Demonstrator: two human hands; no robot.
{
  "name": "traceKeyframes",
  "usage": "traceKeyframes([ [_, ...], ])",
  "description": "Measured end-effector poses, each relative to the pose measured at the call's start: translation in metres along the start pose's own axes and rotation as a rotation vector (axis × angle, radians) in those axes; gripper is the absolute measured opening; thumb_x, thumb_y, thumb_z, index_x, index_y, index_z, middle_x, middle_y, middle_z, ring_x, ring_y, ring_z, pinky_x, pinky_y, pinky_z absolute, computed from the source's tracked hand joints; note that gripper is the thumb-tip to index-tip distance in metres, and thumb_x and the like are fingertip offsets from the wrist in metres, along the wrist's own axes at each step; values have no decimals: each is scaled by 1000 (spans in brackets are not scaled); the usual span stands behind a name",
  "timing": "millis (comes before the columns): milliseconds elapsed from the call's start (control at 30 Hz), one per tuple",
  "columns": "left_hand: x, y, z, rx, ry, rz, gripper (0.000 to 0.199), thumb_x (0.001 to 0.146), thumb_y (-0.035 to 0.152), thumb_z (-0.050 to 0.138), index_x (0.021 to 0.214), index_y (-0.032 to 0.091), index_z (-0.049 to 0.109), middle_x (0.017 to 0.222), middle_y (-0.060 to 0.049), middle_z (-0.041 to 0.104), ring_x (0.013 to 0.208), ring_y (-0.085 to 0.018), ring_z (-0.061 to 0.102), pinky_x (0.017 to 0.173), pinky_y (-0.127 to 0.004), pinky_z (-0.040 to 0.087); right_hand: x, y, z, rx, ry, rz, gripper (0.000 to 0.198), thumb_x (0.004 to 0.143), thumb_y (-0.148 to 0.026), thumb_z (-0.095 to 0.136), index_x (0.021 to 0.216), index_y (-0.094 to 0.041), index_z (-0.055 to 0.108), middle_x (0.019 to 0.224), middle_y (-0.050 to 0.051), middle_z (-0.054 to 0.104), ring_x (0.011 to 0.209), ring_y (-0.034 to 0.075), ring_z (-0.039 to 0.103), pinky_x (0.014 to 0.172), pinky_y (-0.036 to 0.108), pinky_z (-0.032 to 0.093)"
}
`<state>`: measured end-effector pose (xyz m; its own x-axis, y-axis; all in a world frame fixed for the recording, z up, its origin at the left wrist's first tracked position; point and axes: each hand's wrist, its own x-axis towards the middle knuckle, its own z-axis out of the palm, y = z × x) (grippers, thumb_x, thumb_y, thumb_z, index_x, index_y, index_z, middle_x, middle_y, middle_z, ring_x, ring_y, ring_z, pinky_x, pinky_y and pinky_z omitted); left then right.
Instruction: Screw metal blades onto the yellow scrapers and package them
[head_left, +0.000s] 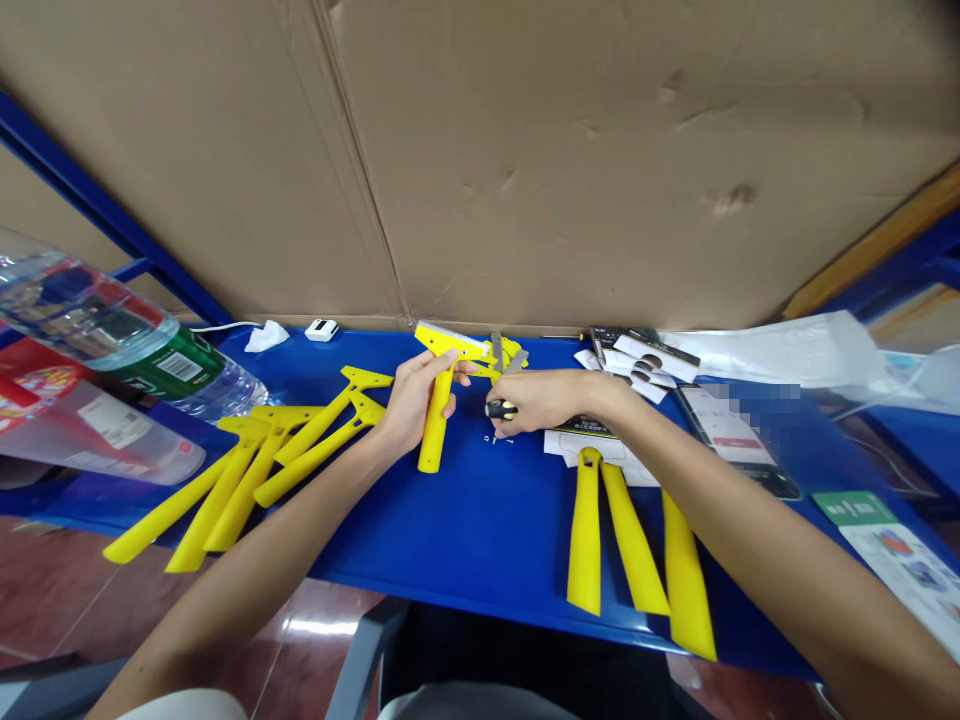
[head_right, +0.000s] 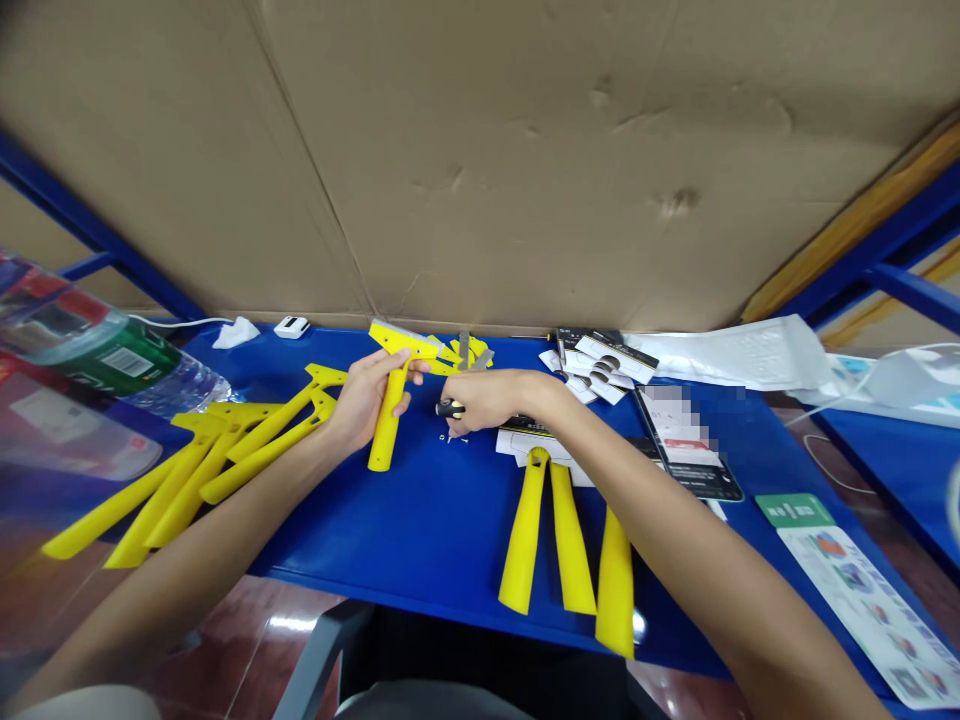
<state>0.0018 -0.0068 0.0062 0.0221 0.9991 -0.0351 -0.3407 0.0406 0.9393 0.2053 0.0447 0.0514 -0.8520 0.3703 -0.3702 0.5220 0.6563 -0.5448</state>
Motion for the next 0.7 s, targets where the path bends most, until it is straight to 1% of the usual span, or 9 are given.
traceKeyframes([
  [67,1,-1,-1,3,-1,-4,25,88,33,83,97,14,69,105,-15,78,78,-16,68,40,-19,42,-10,-2,-8,27,83,-36,14,95,-30,69,89,-18,73,82,2,73,68,16,58,63,31,38],
  [167,1,-3,-2,22,-29,-31,25,90,33,82,98,12,71,107,-17,79,77,-16,69,40,-19,43,-27,-11,-22,37,347,-73,18,96,-37,70,95,-19,74,86,2,74,70,16,58,67,31,40],
  [267,-1,-5,-1,53,-100,-106,22,92,31,79,97,11,73,106,-18,79,73,-16,68,38,-19,41,-40,-20,-32,70,627,-68,22,96,-39,69,97,-18,75,88,4,74,75,16,58,71,32,40],
  [333,-3,-6,1,73,-168,-166,21,92,31,79,97,11,74,103,-18,79,73,-16,68,37,-19,39,-43,-24,-35,93,747,-56,21,95,-38,69,96,-17,75,88,5,73,76,16,58,73,32,40],
  [367,-5,-6,2,86,-205,-195,21,92,31,79,98,11,74,102,-18,79,71,-16,68,37,-19,39,-42,-24,-34,103,774,-54,21,95,-37,69,96,-17,75,88,5,73,76,16,57,73,32,40],
  [433,-8,-7,4,120,-273,-255,23,93,33,79,96,10,75,98,-18,79,65,-15,66,35,-19,39,-38,-20,-32,114,760,-61,20,95,-35,69,97,-16,75,88,5,73,76,16,58,73,31,40],
  [533,-11,-9,6,156,-335,-317,26,92,35,80,93,9,76,96,-18,79,63,-16,67,33,-20,38,-29,-12,-26,85,652,-77,20,95,-32,66,97,-14,76,83,4,72,72,15,55,70,31,38],
  [633,-12,-10,7,167,-366,-326,27,91,36,81,95,10,75,97,-19,80,67,-18,70,33,-20,39,-21,-7,-20,46,582,-90,21,96,-28,62,97,-14,76,84,4,73,72,15,54,69,31,37],
  [700,-12,-9,8,173,-376,-323,27,91,36,81,95,10,75,96,-18,80,64,-17,70,33,-20,39,-17,-5,-18,39,571,-89,21,95,-26,60,98,-13,77,88,5,75,74,16,56,70,32,37],
])
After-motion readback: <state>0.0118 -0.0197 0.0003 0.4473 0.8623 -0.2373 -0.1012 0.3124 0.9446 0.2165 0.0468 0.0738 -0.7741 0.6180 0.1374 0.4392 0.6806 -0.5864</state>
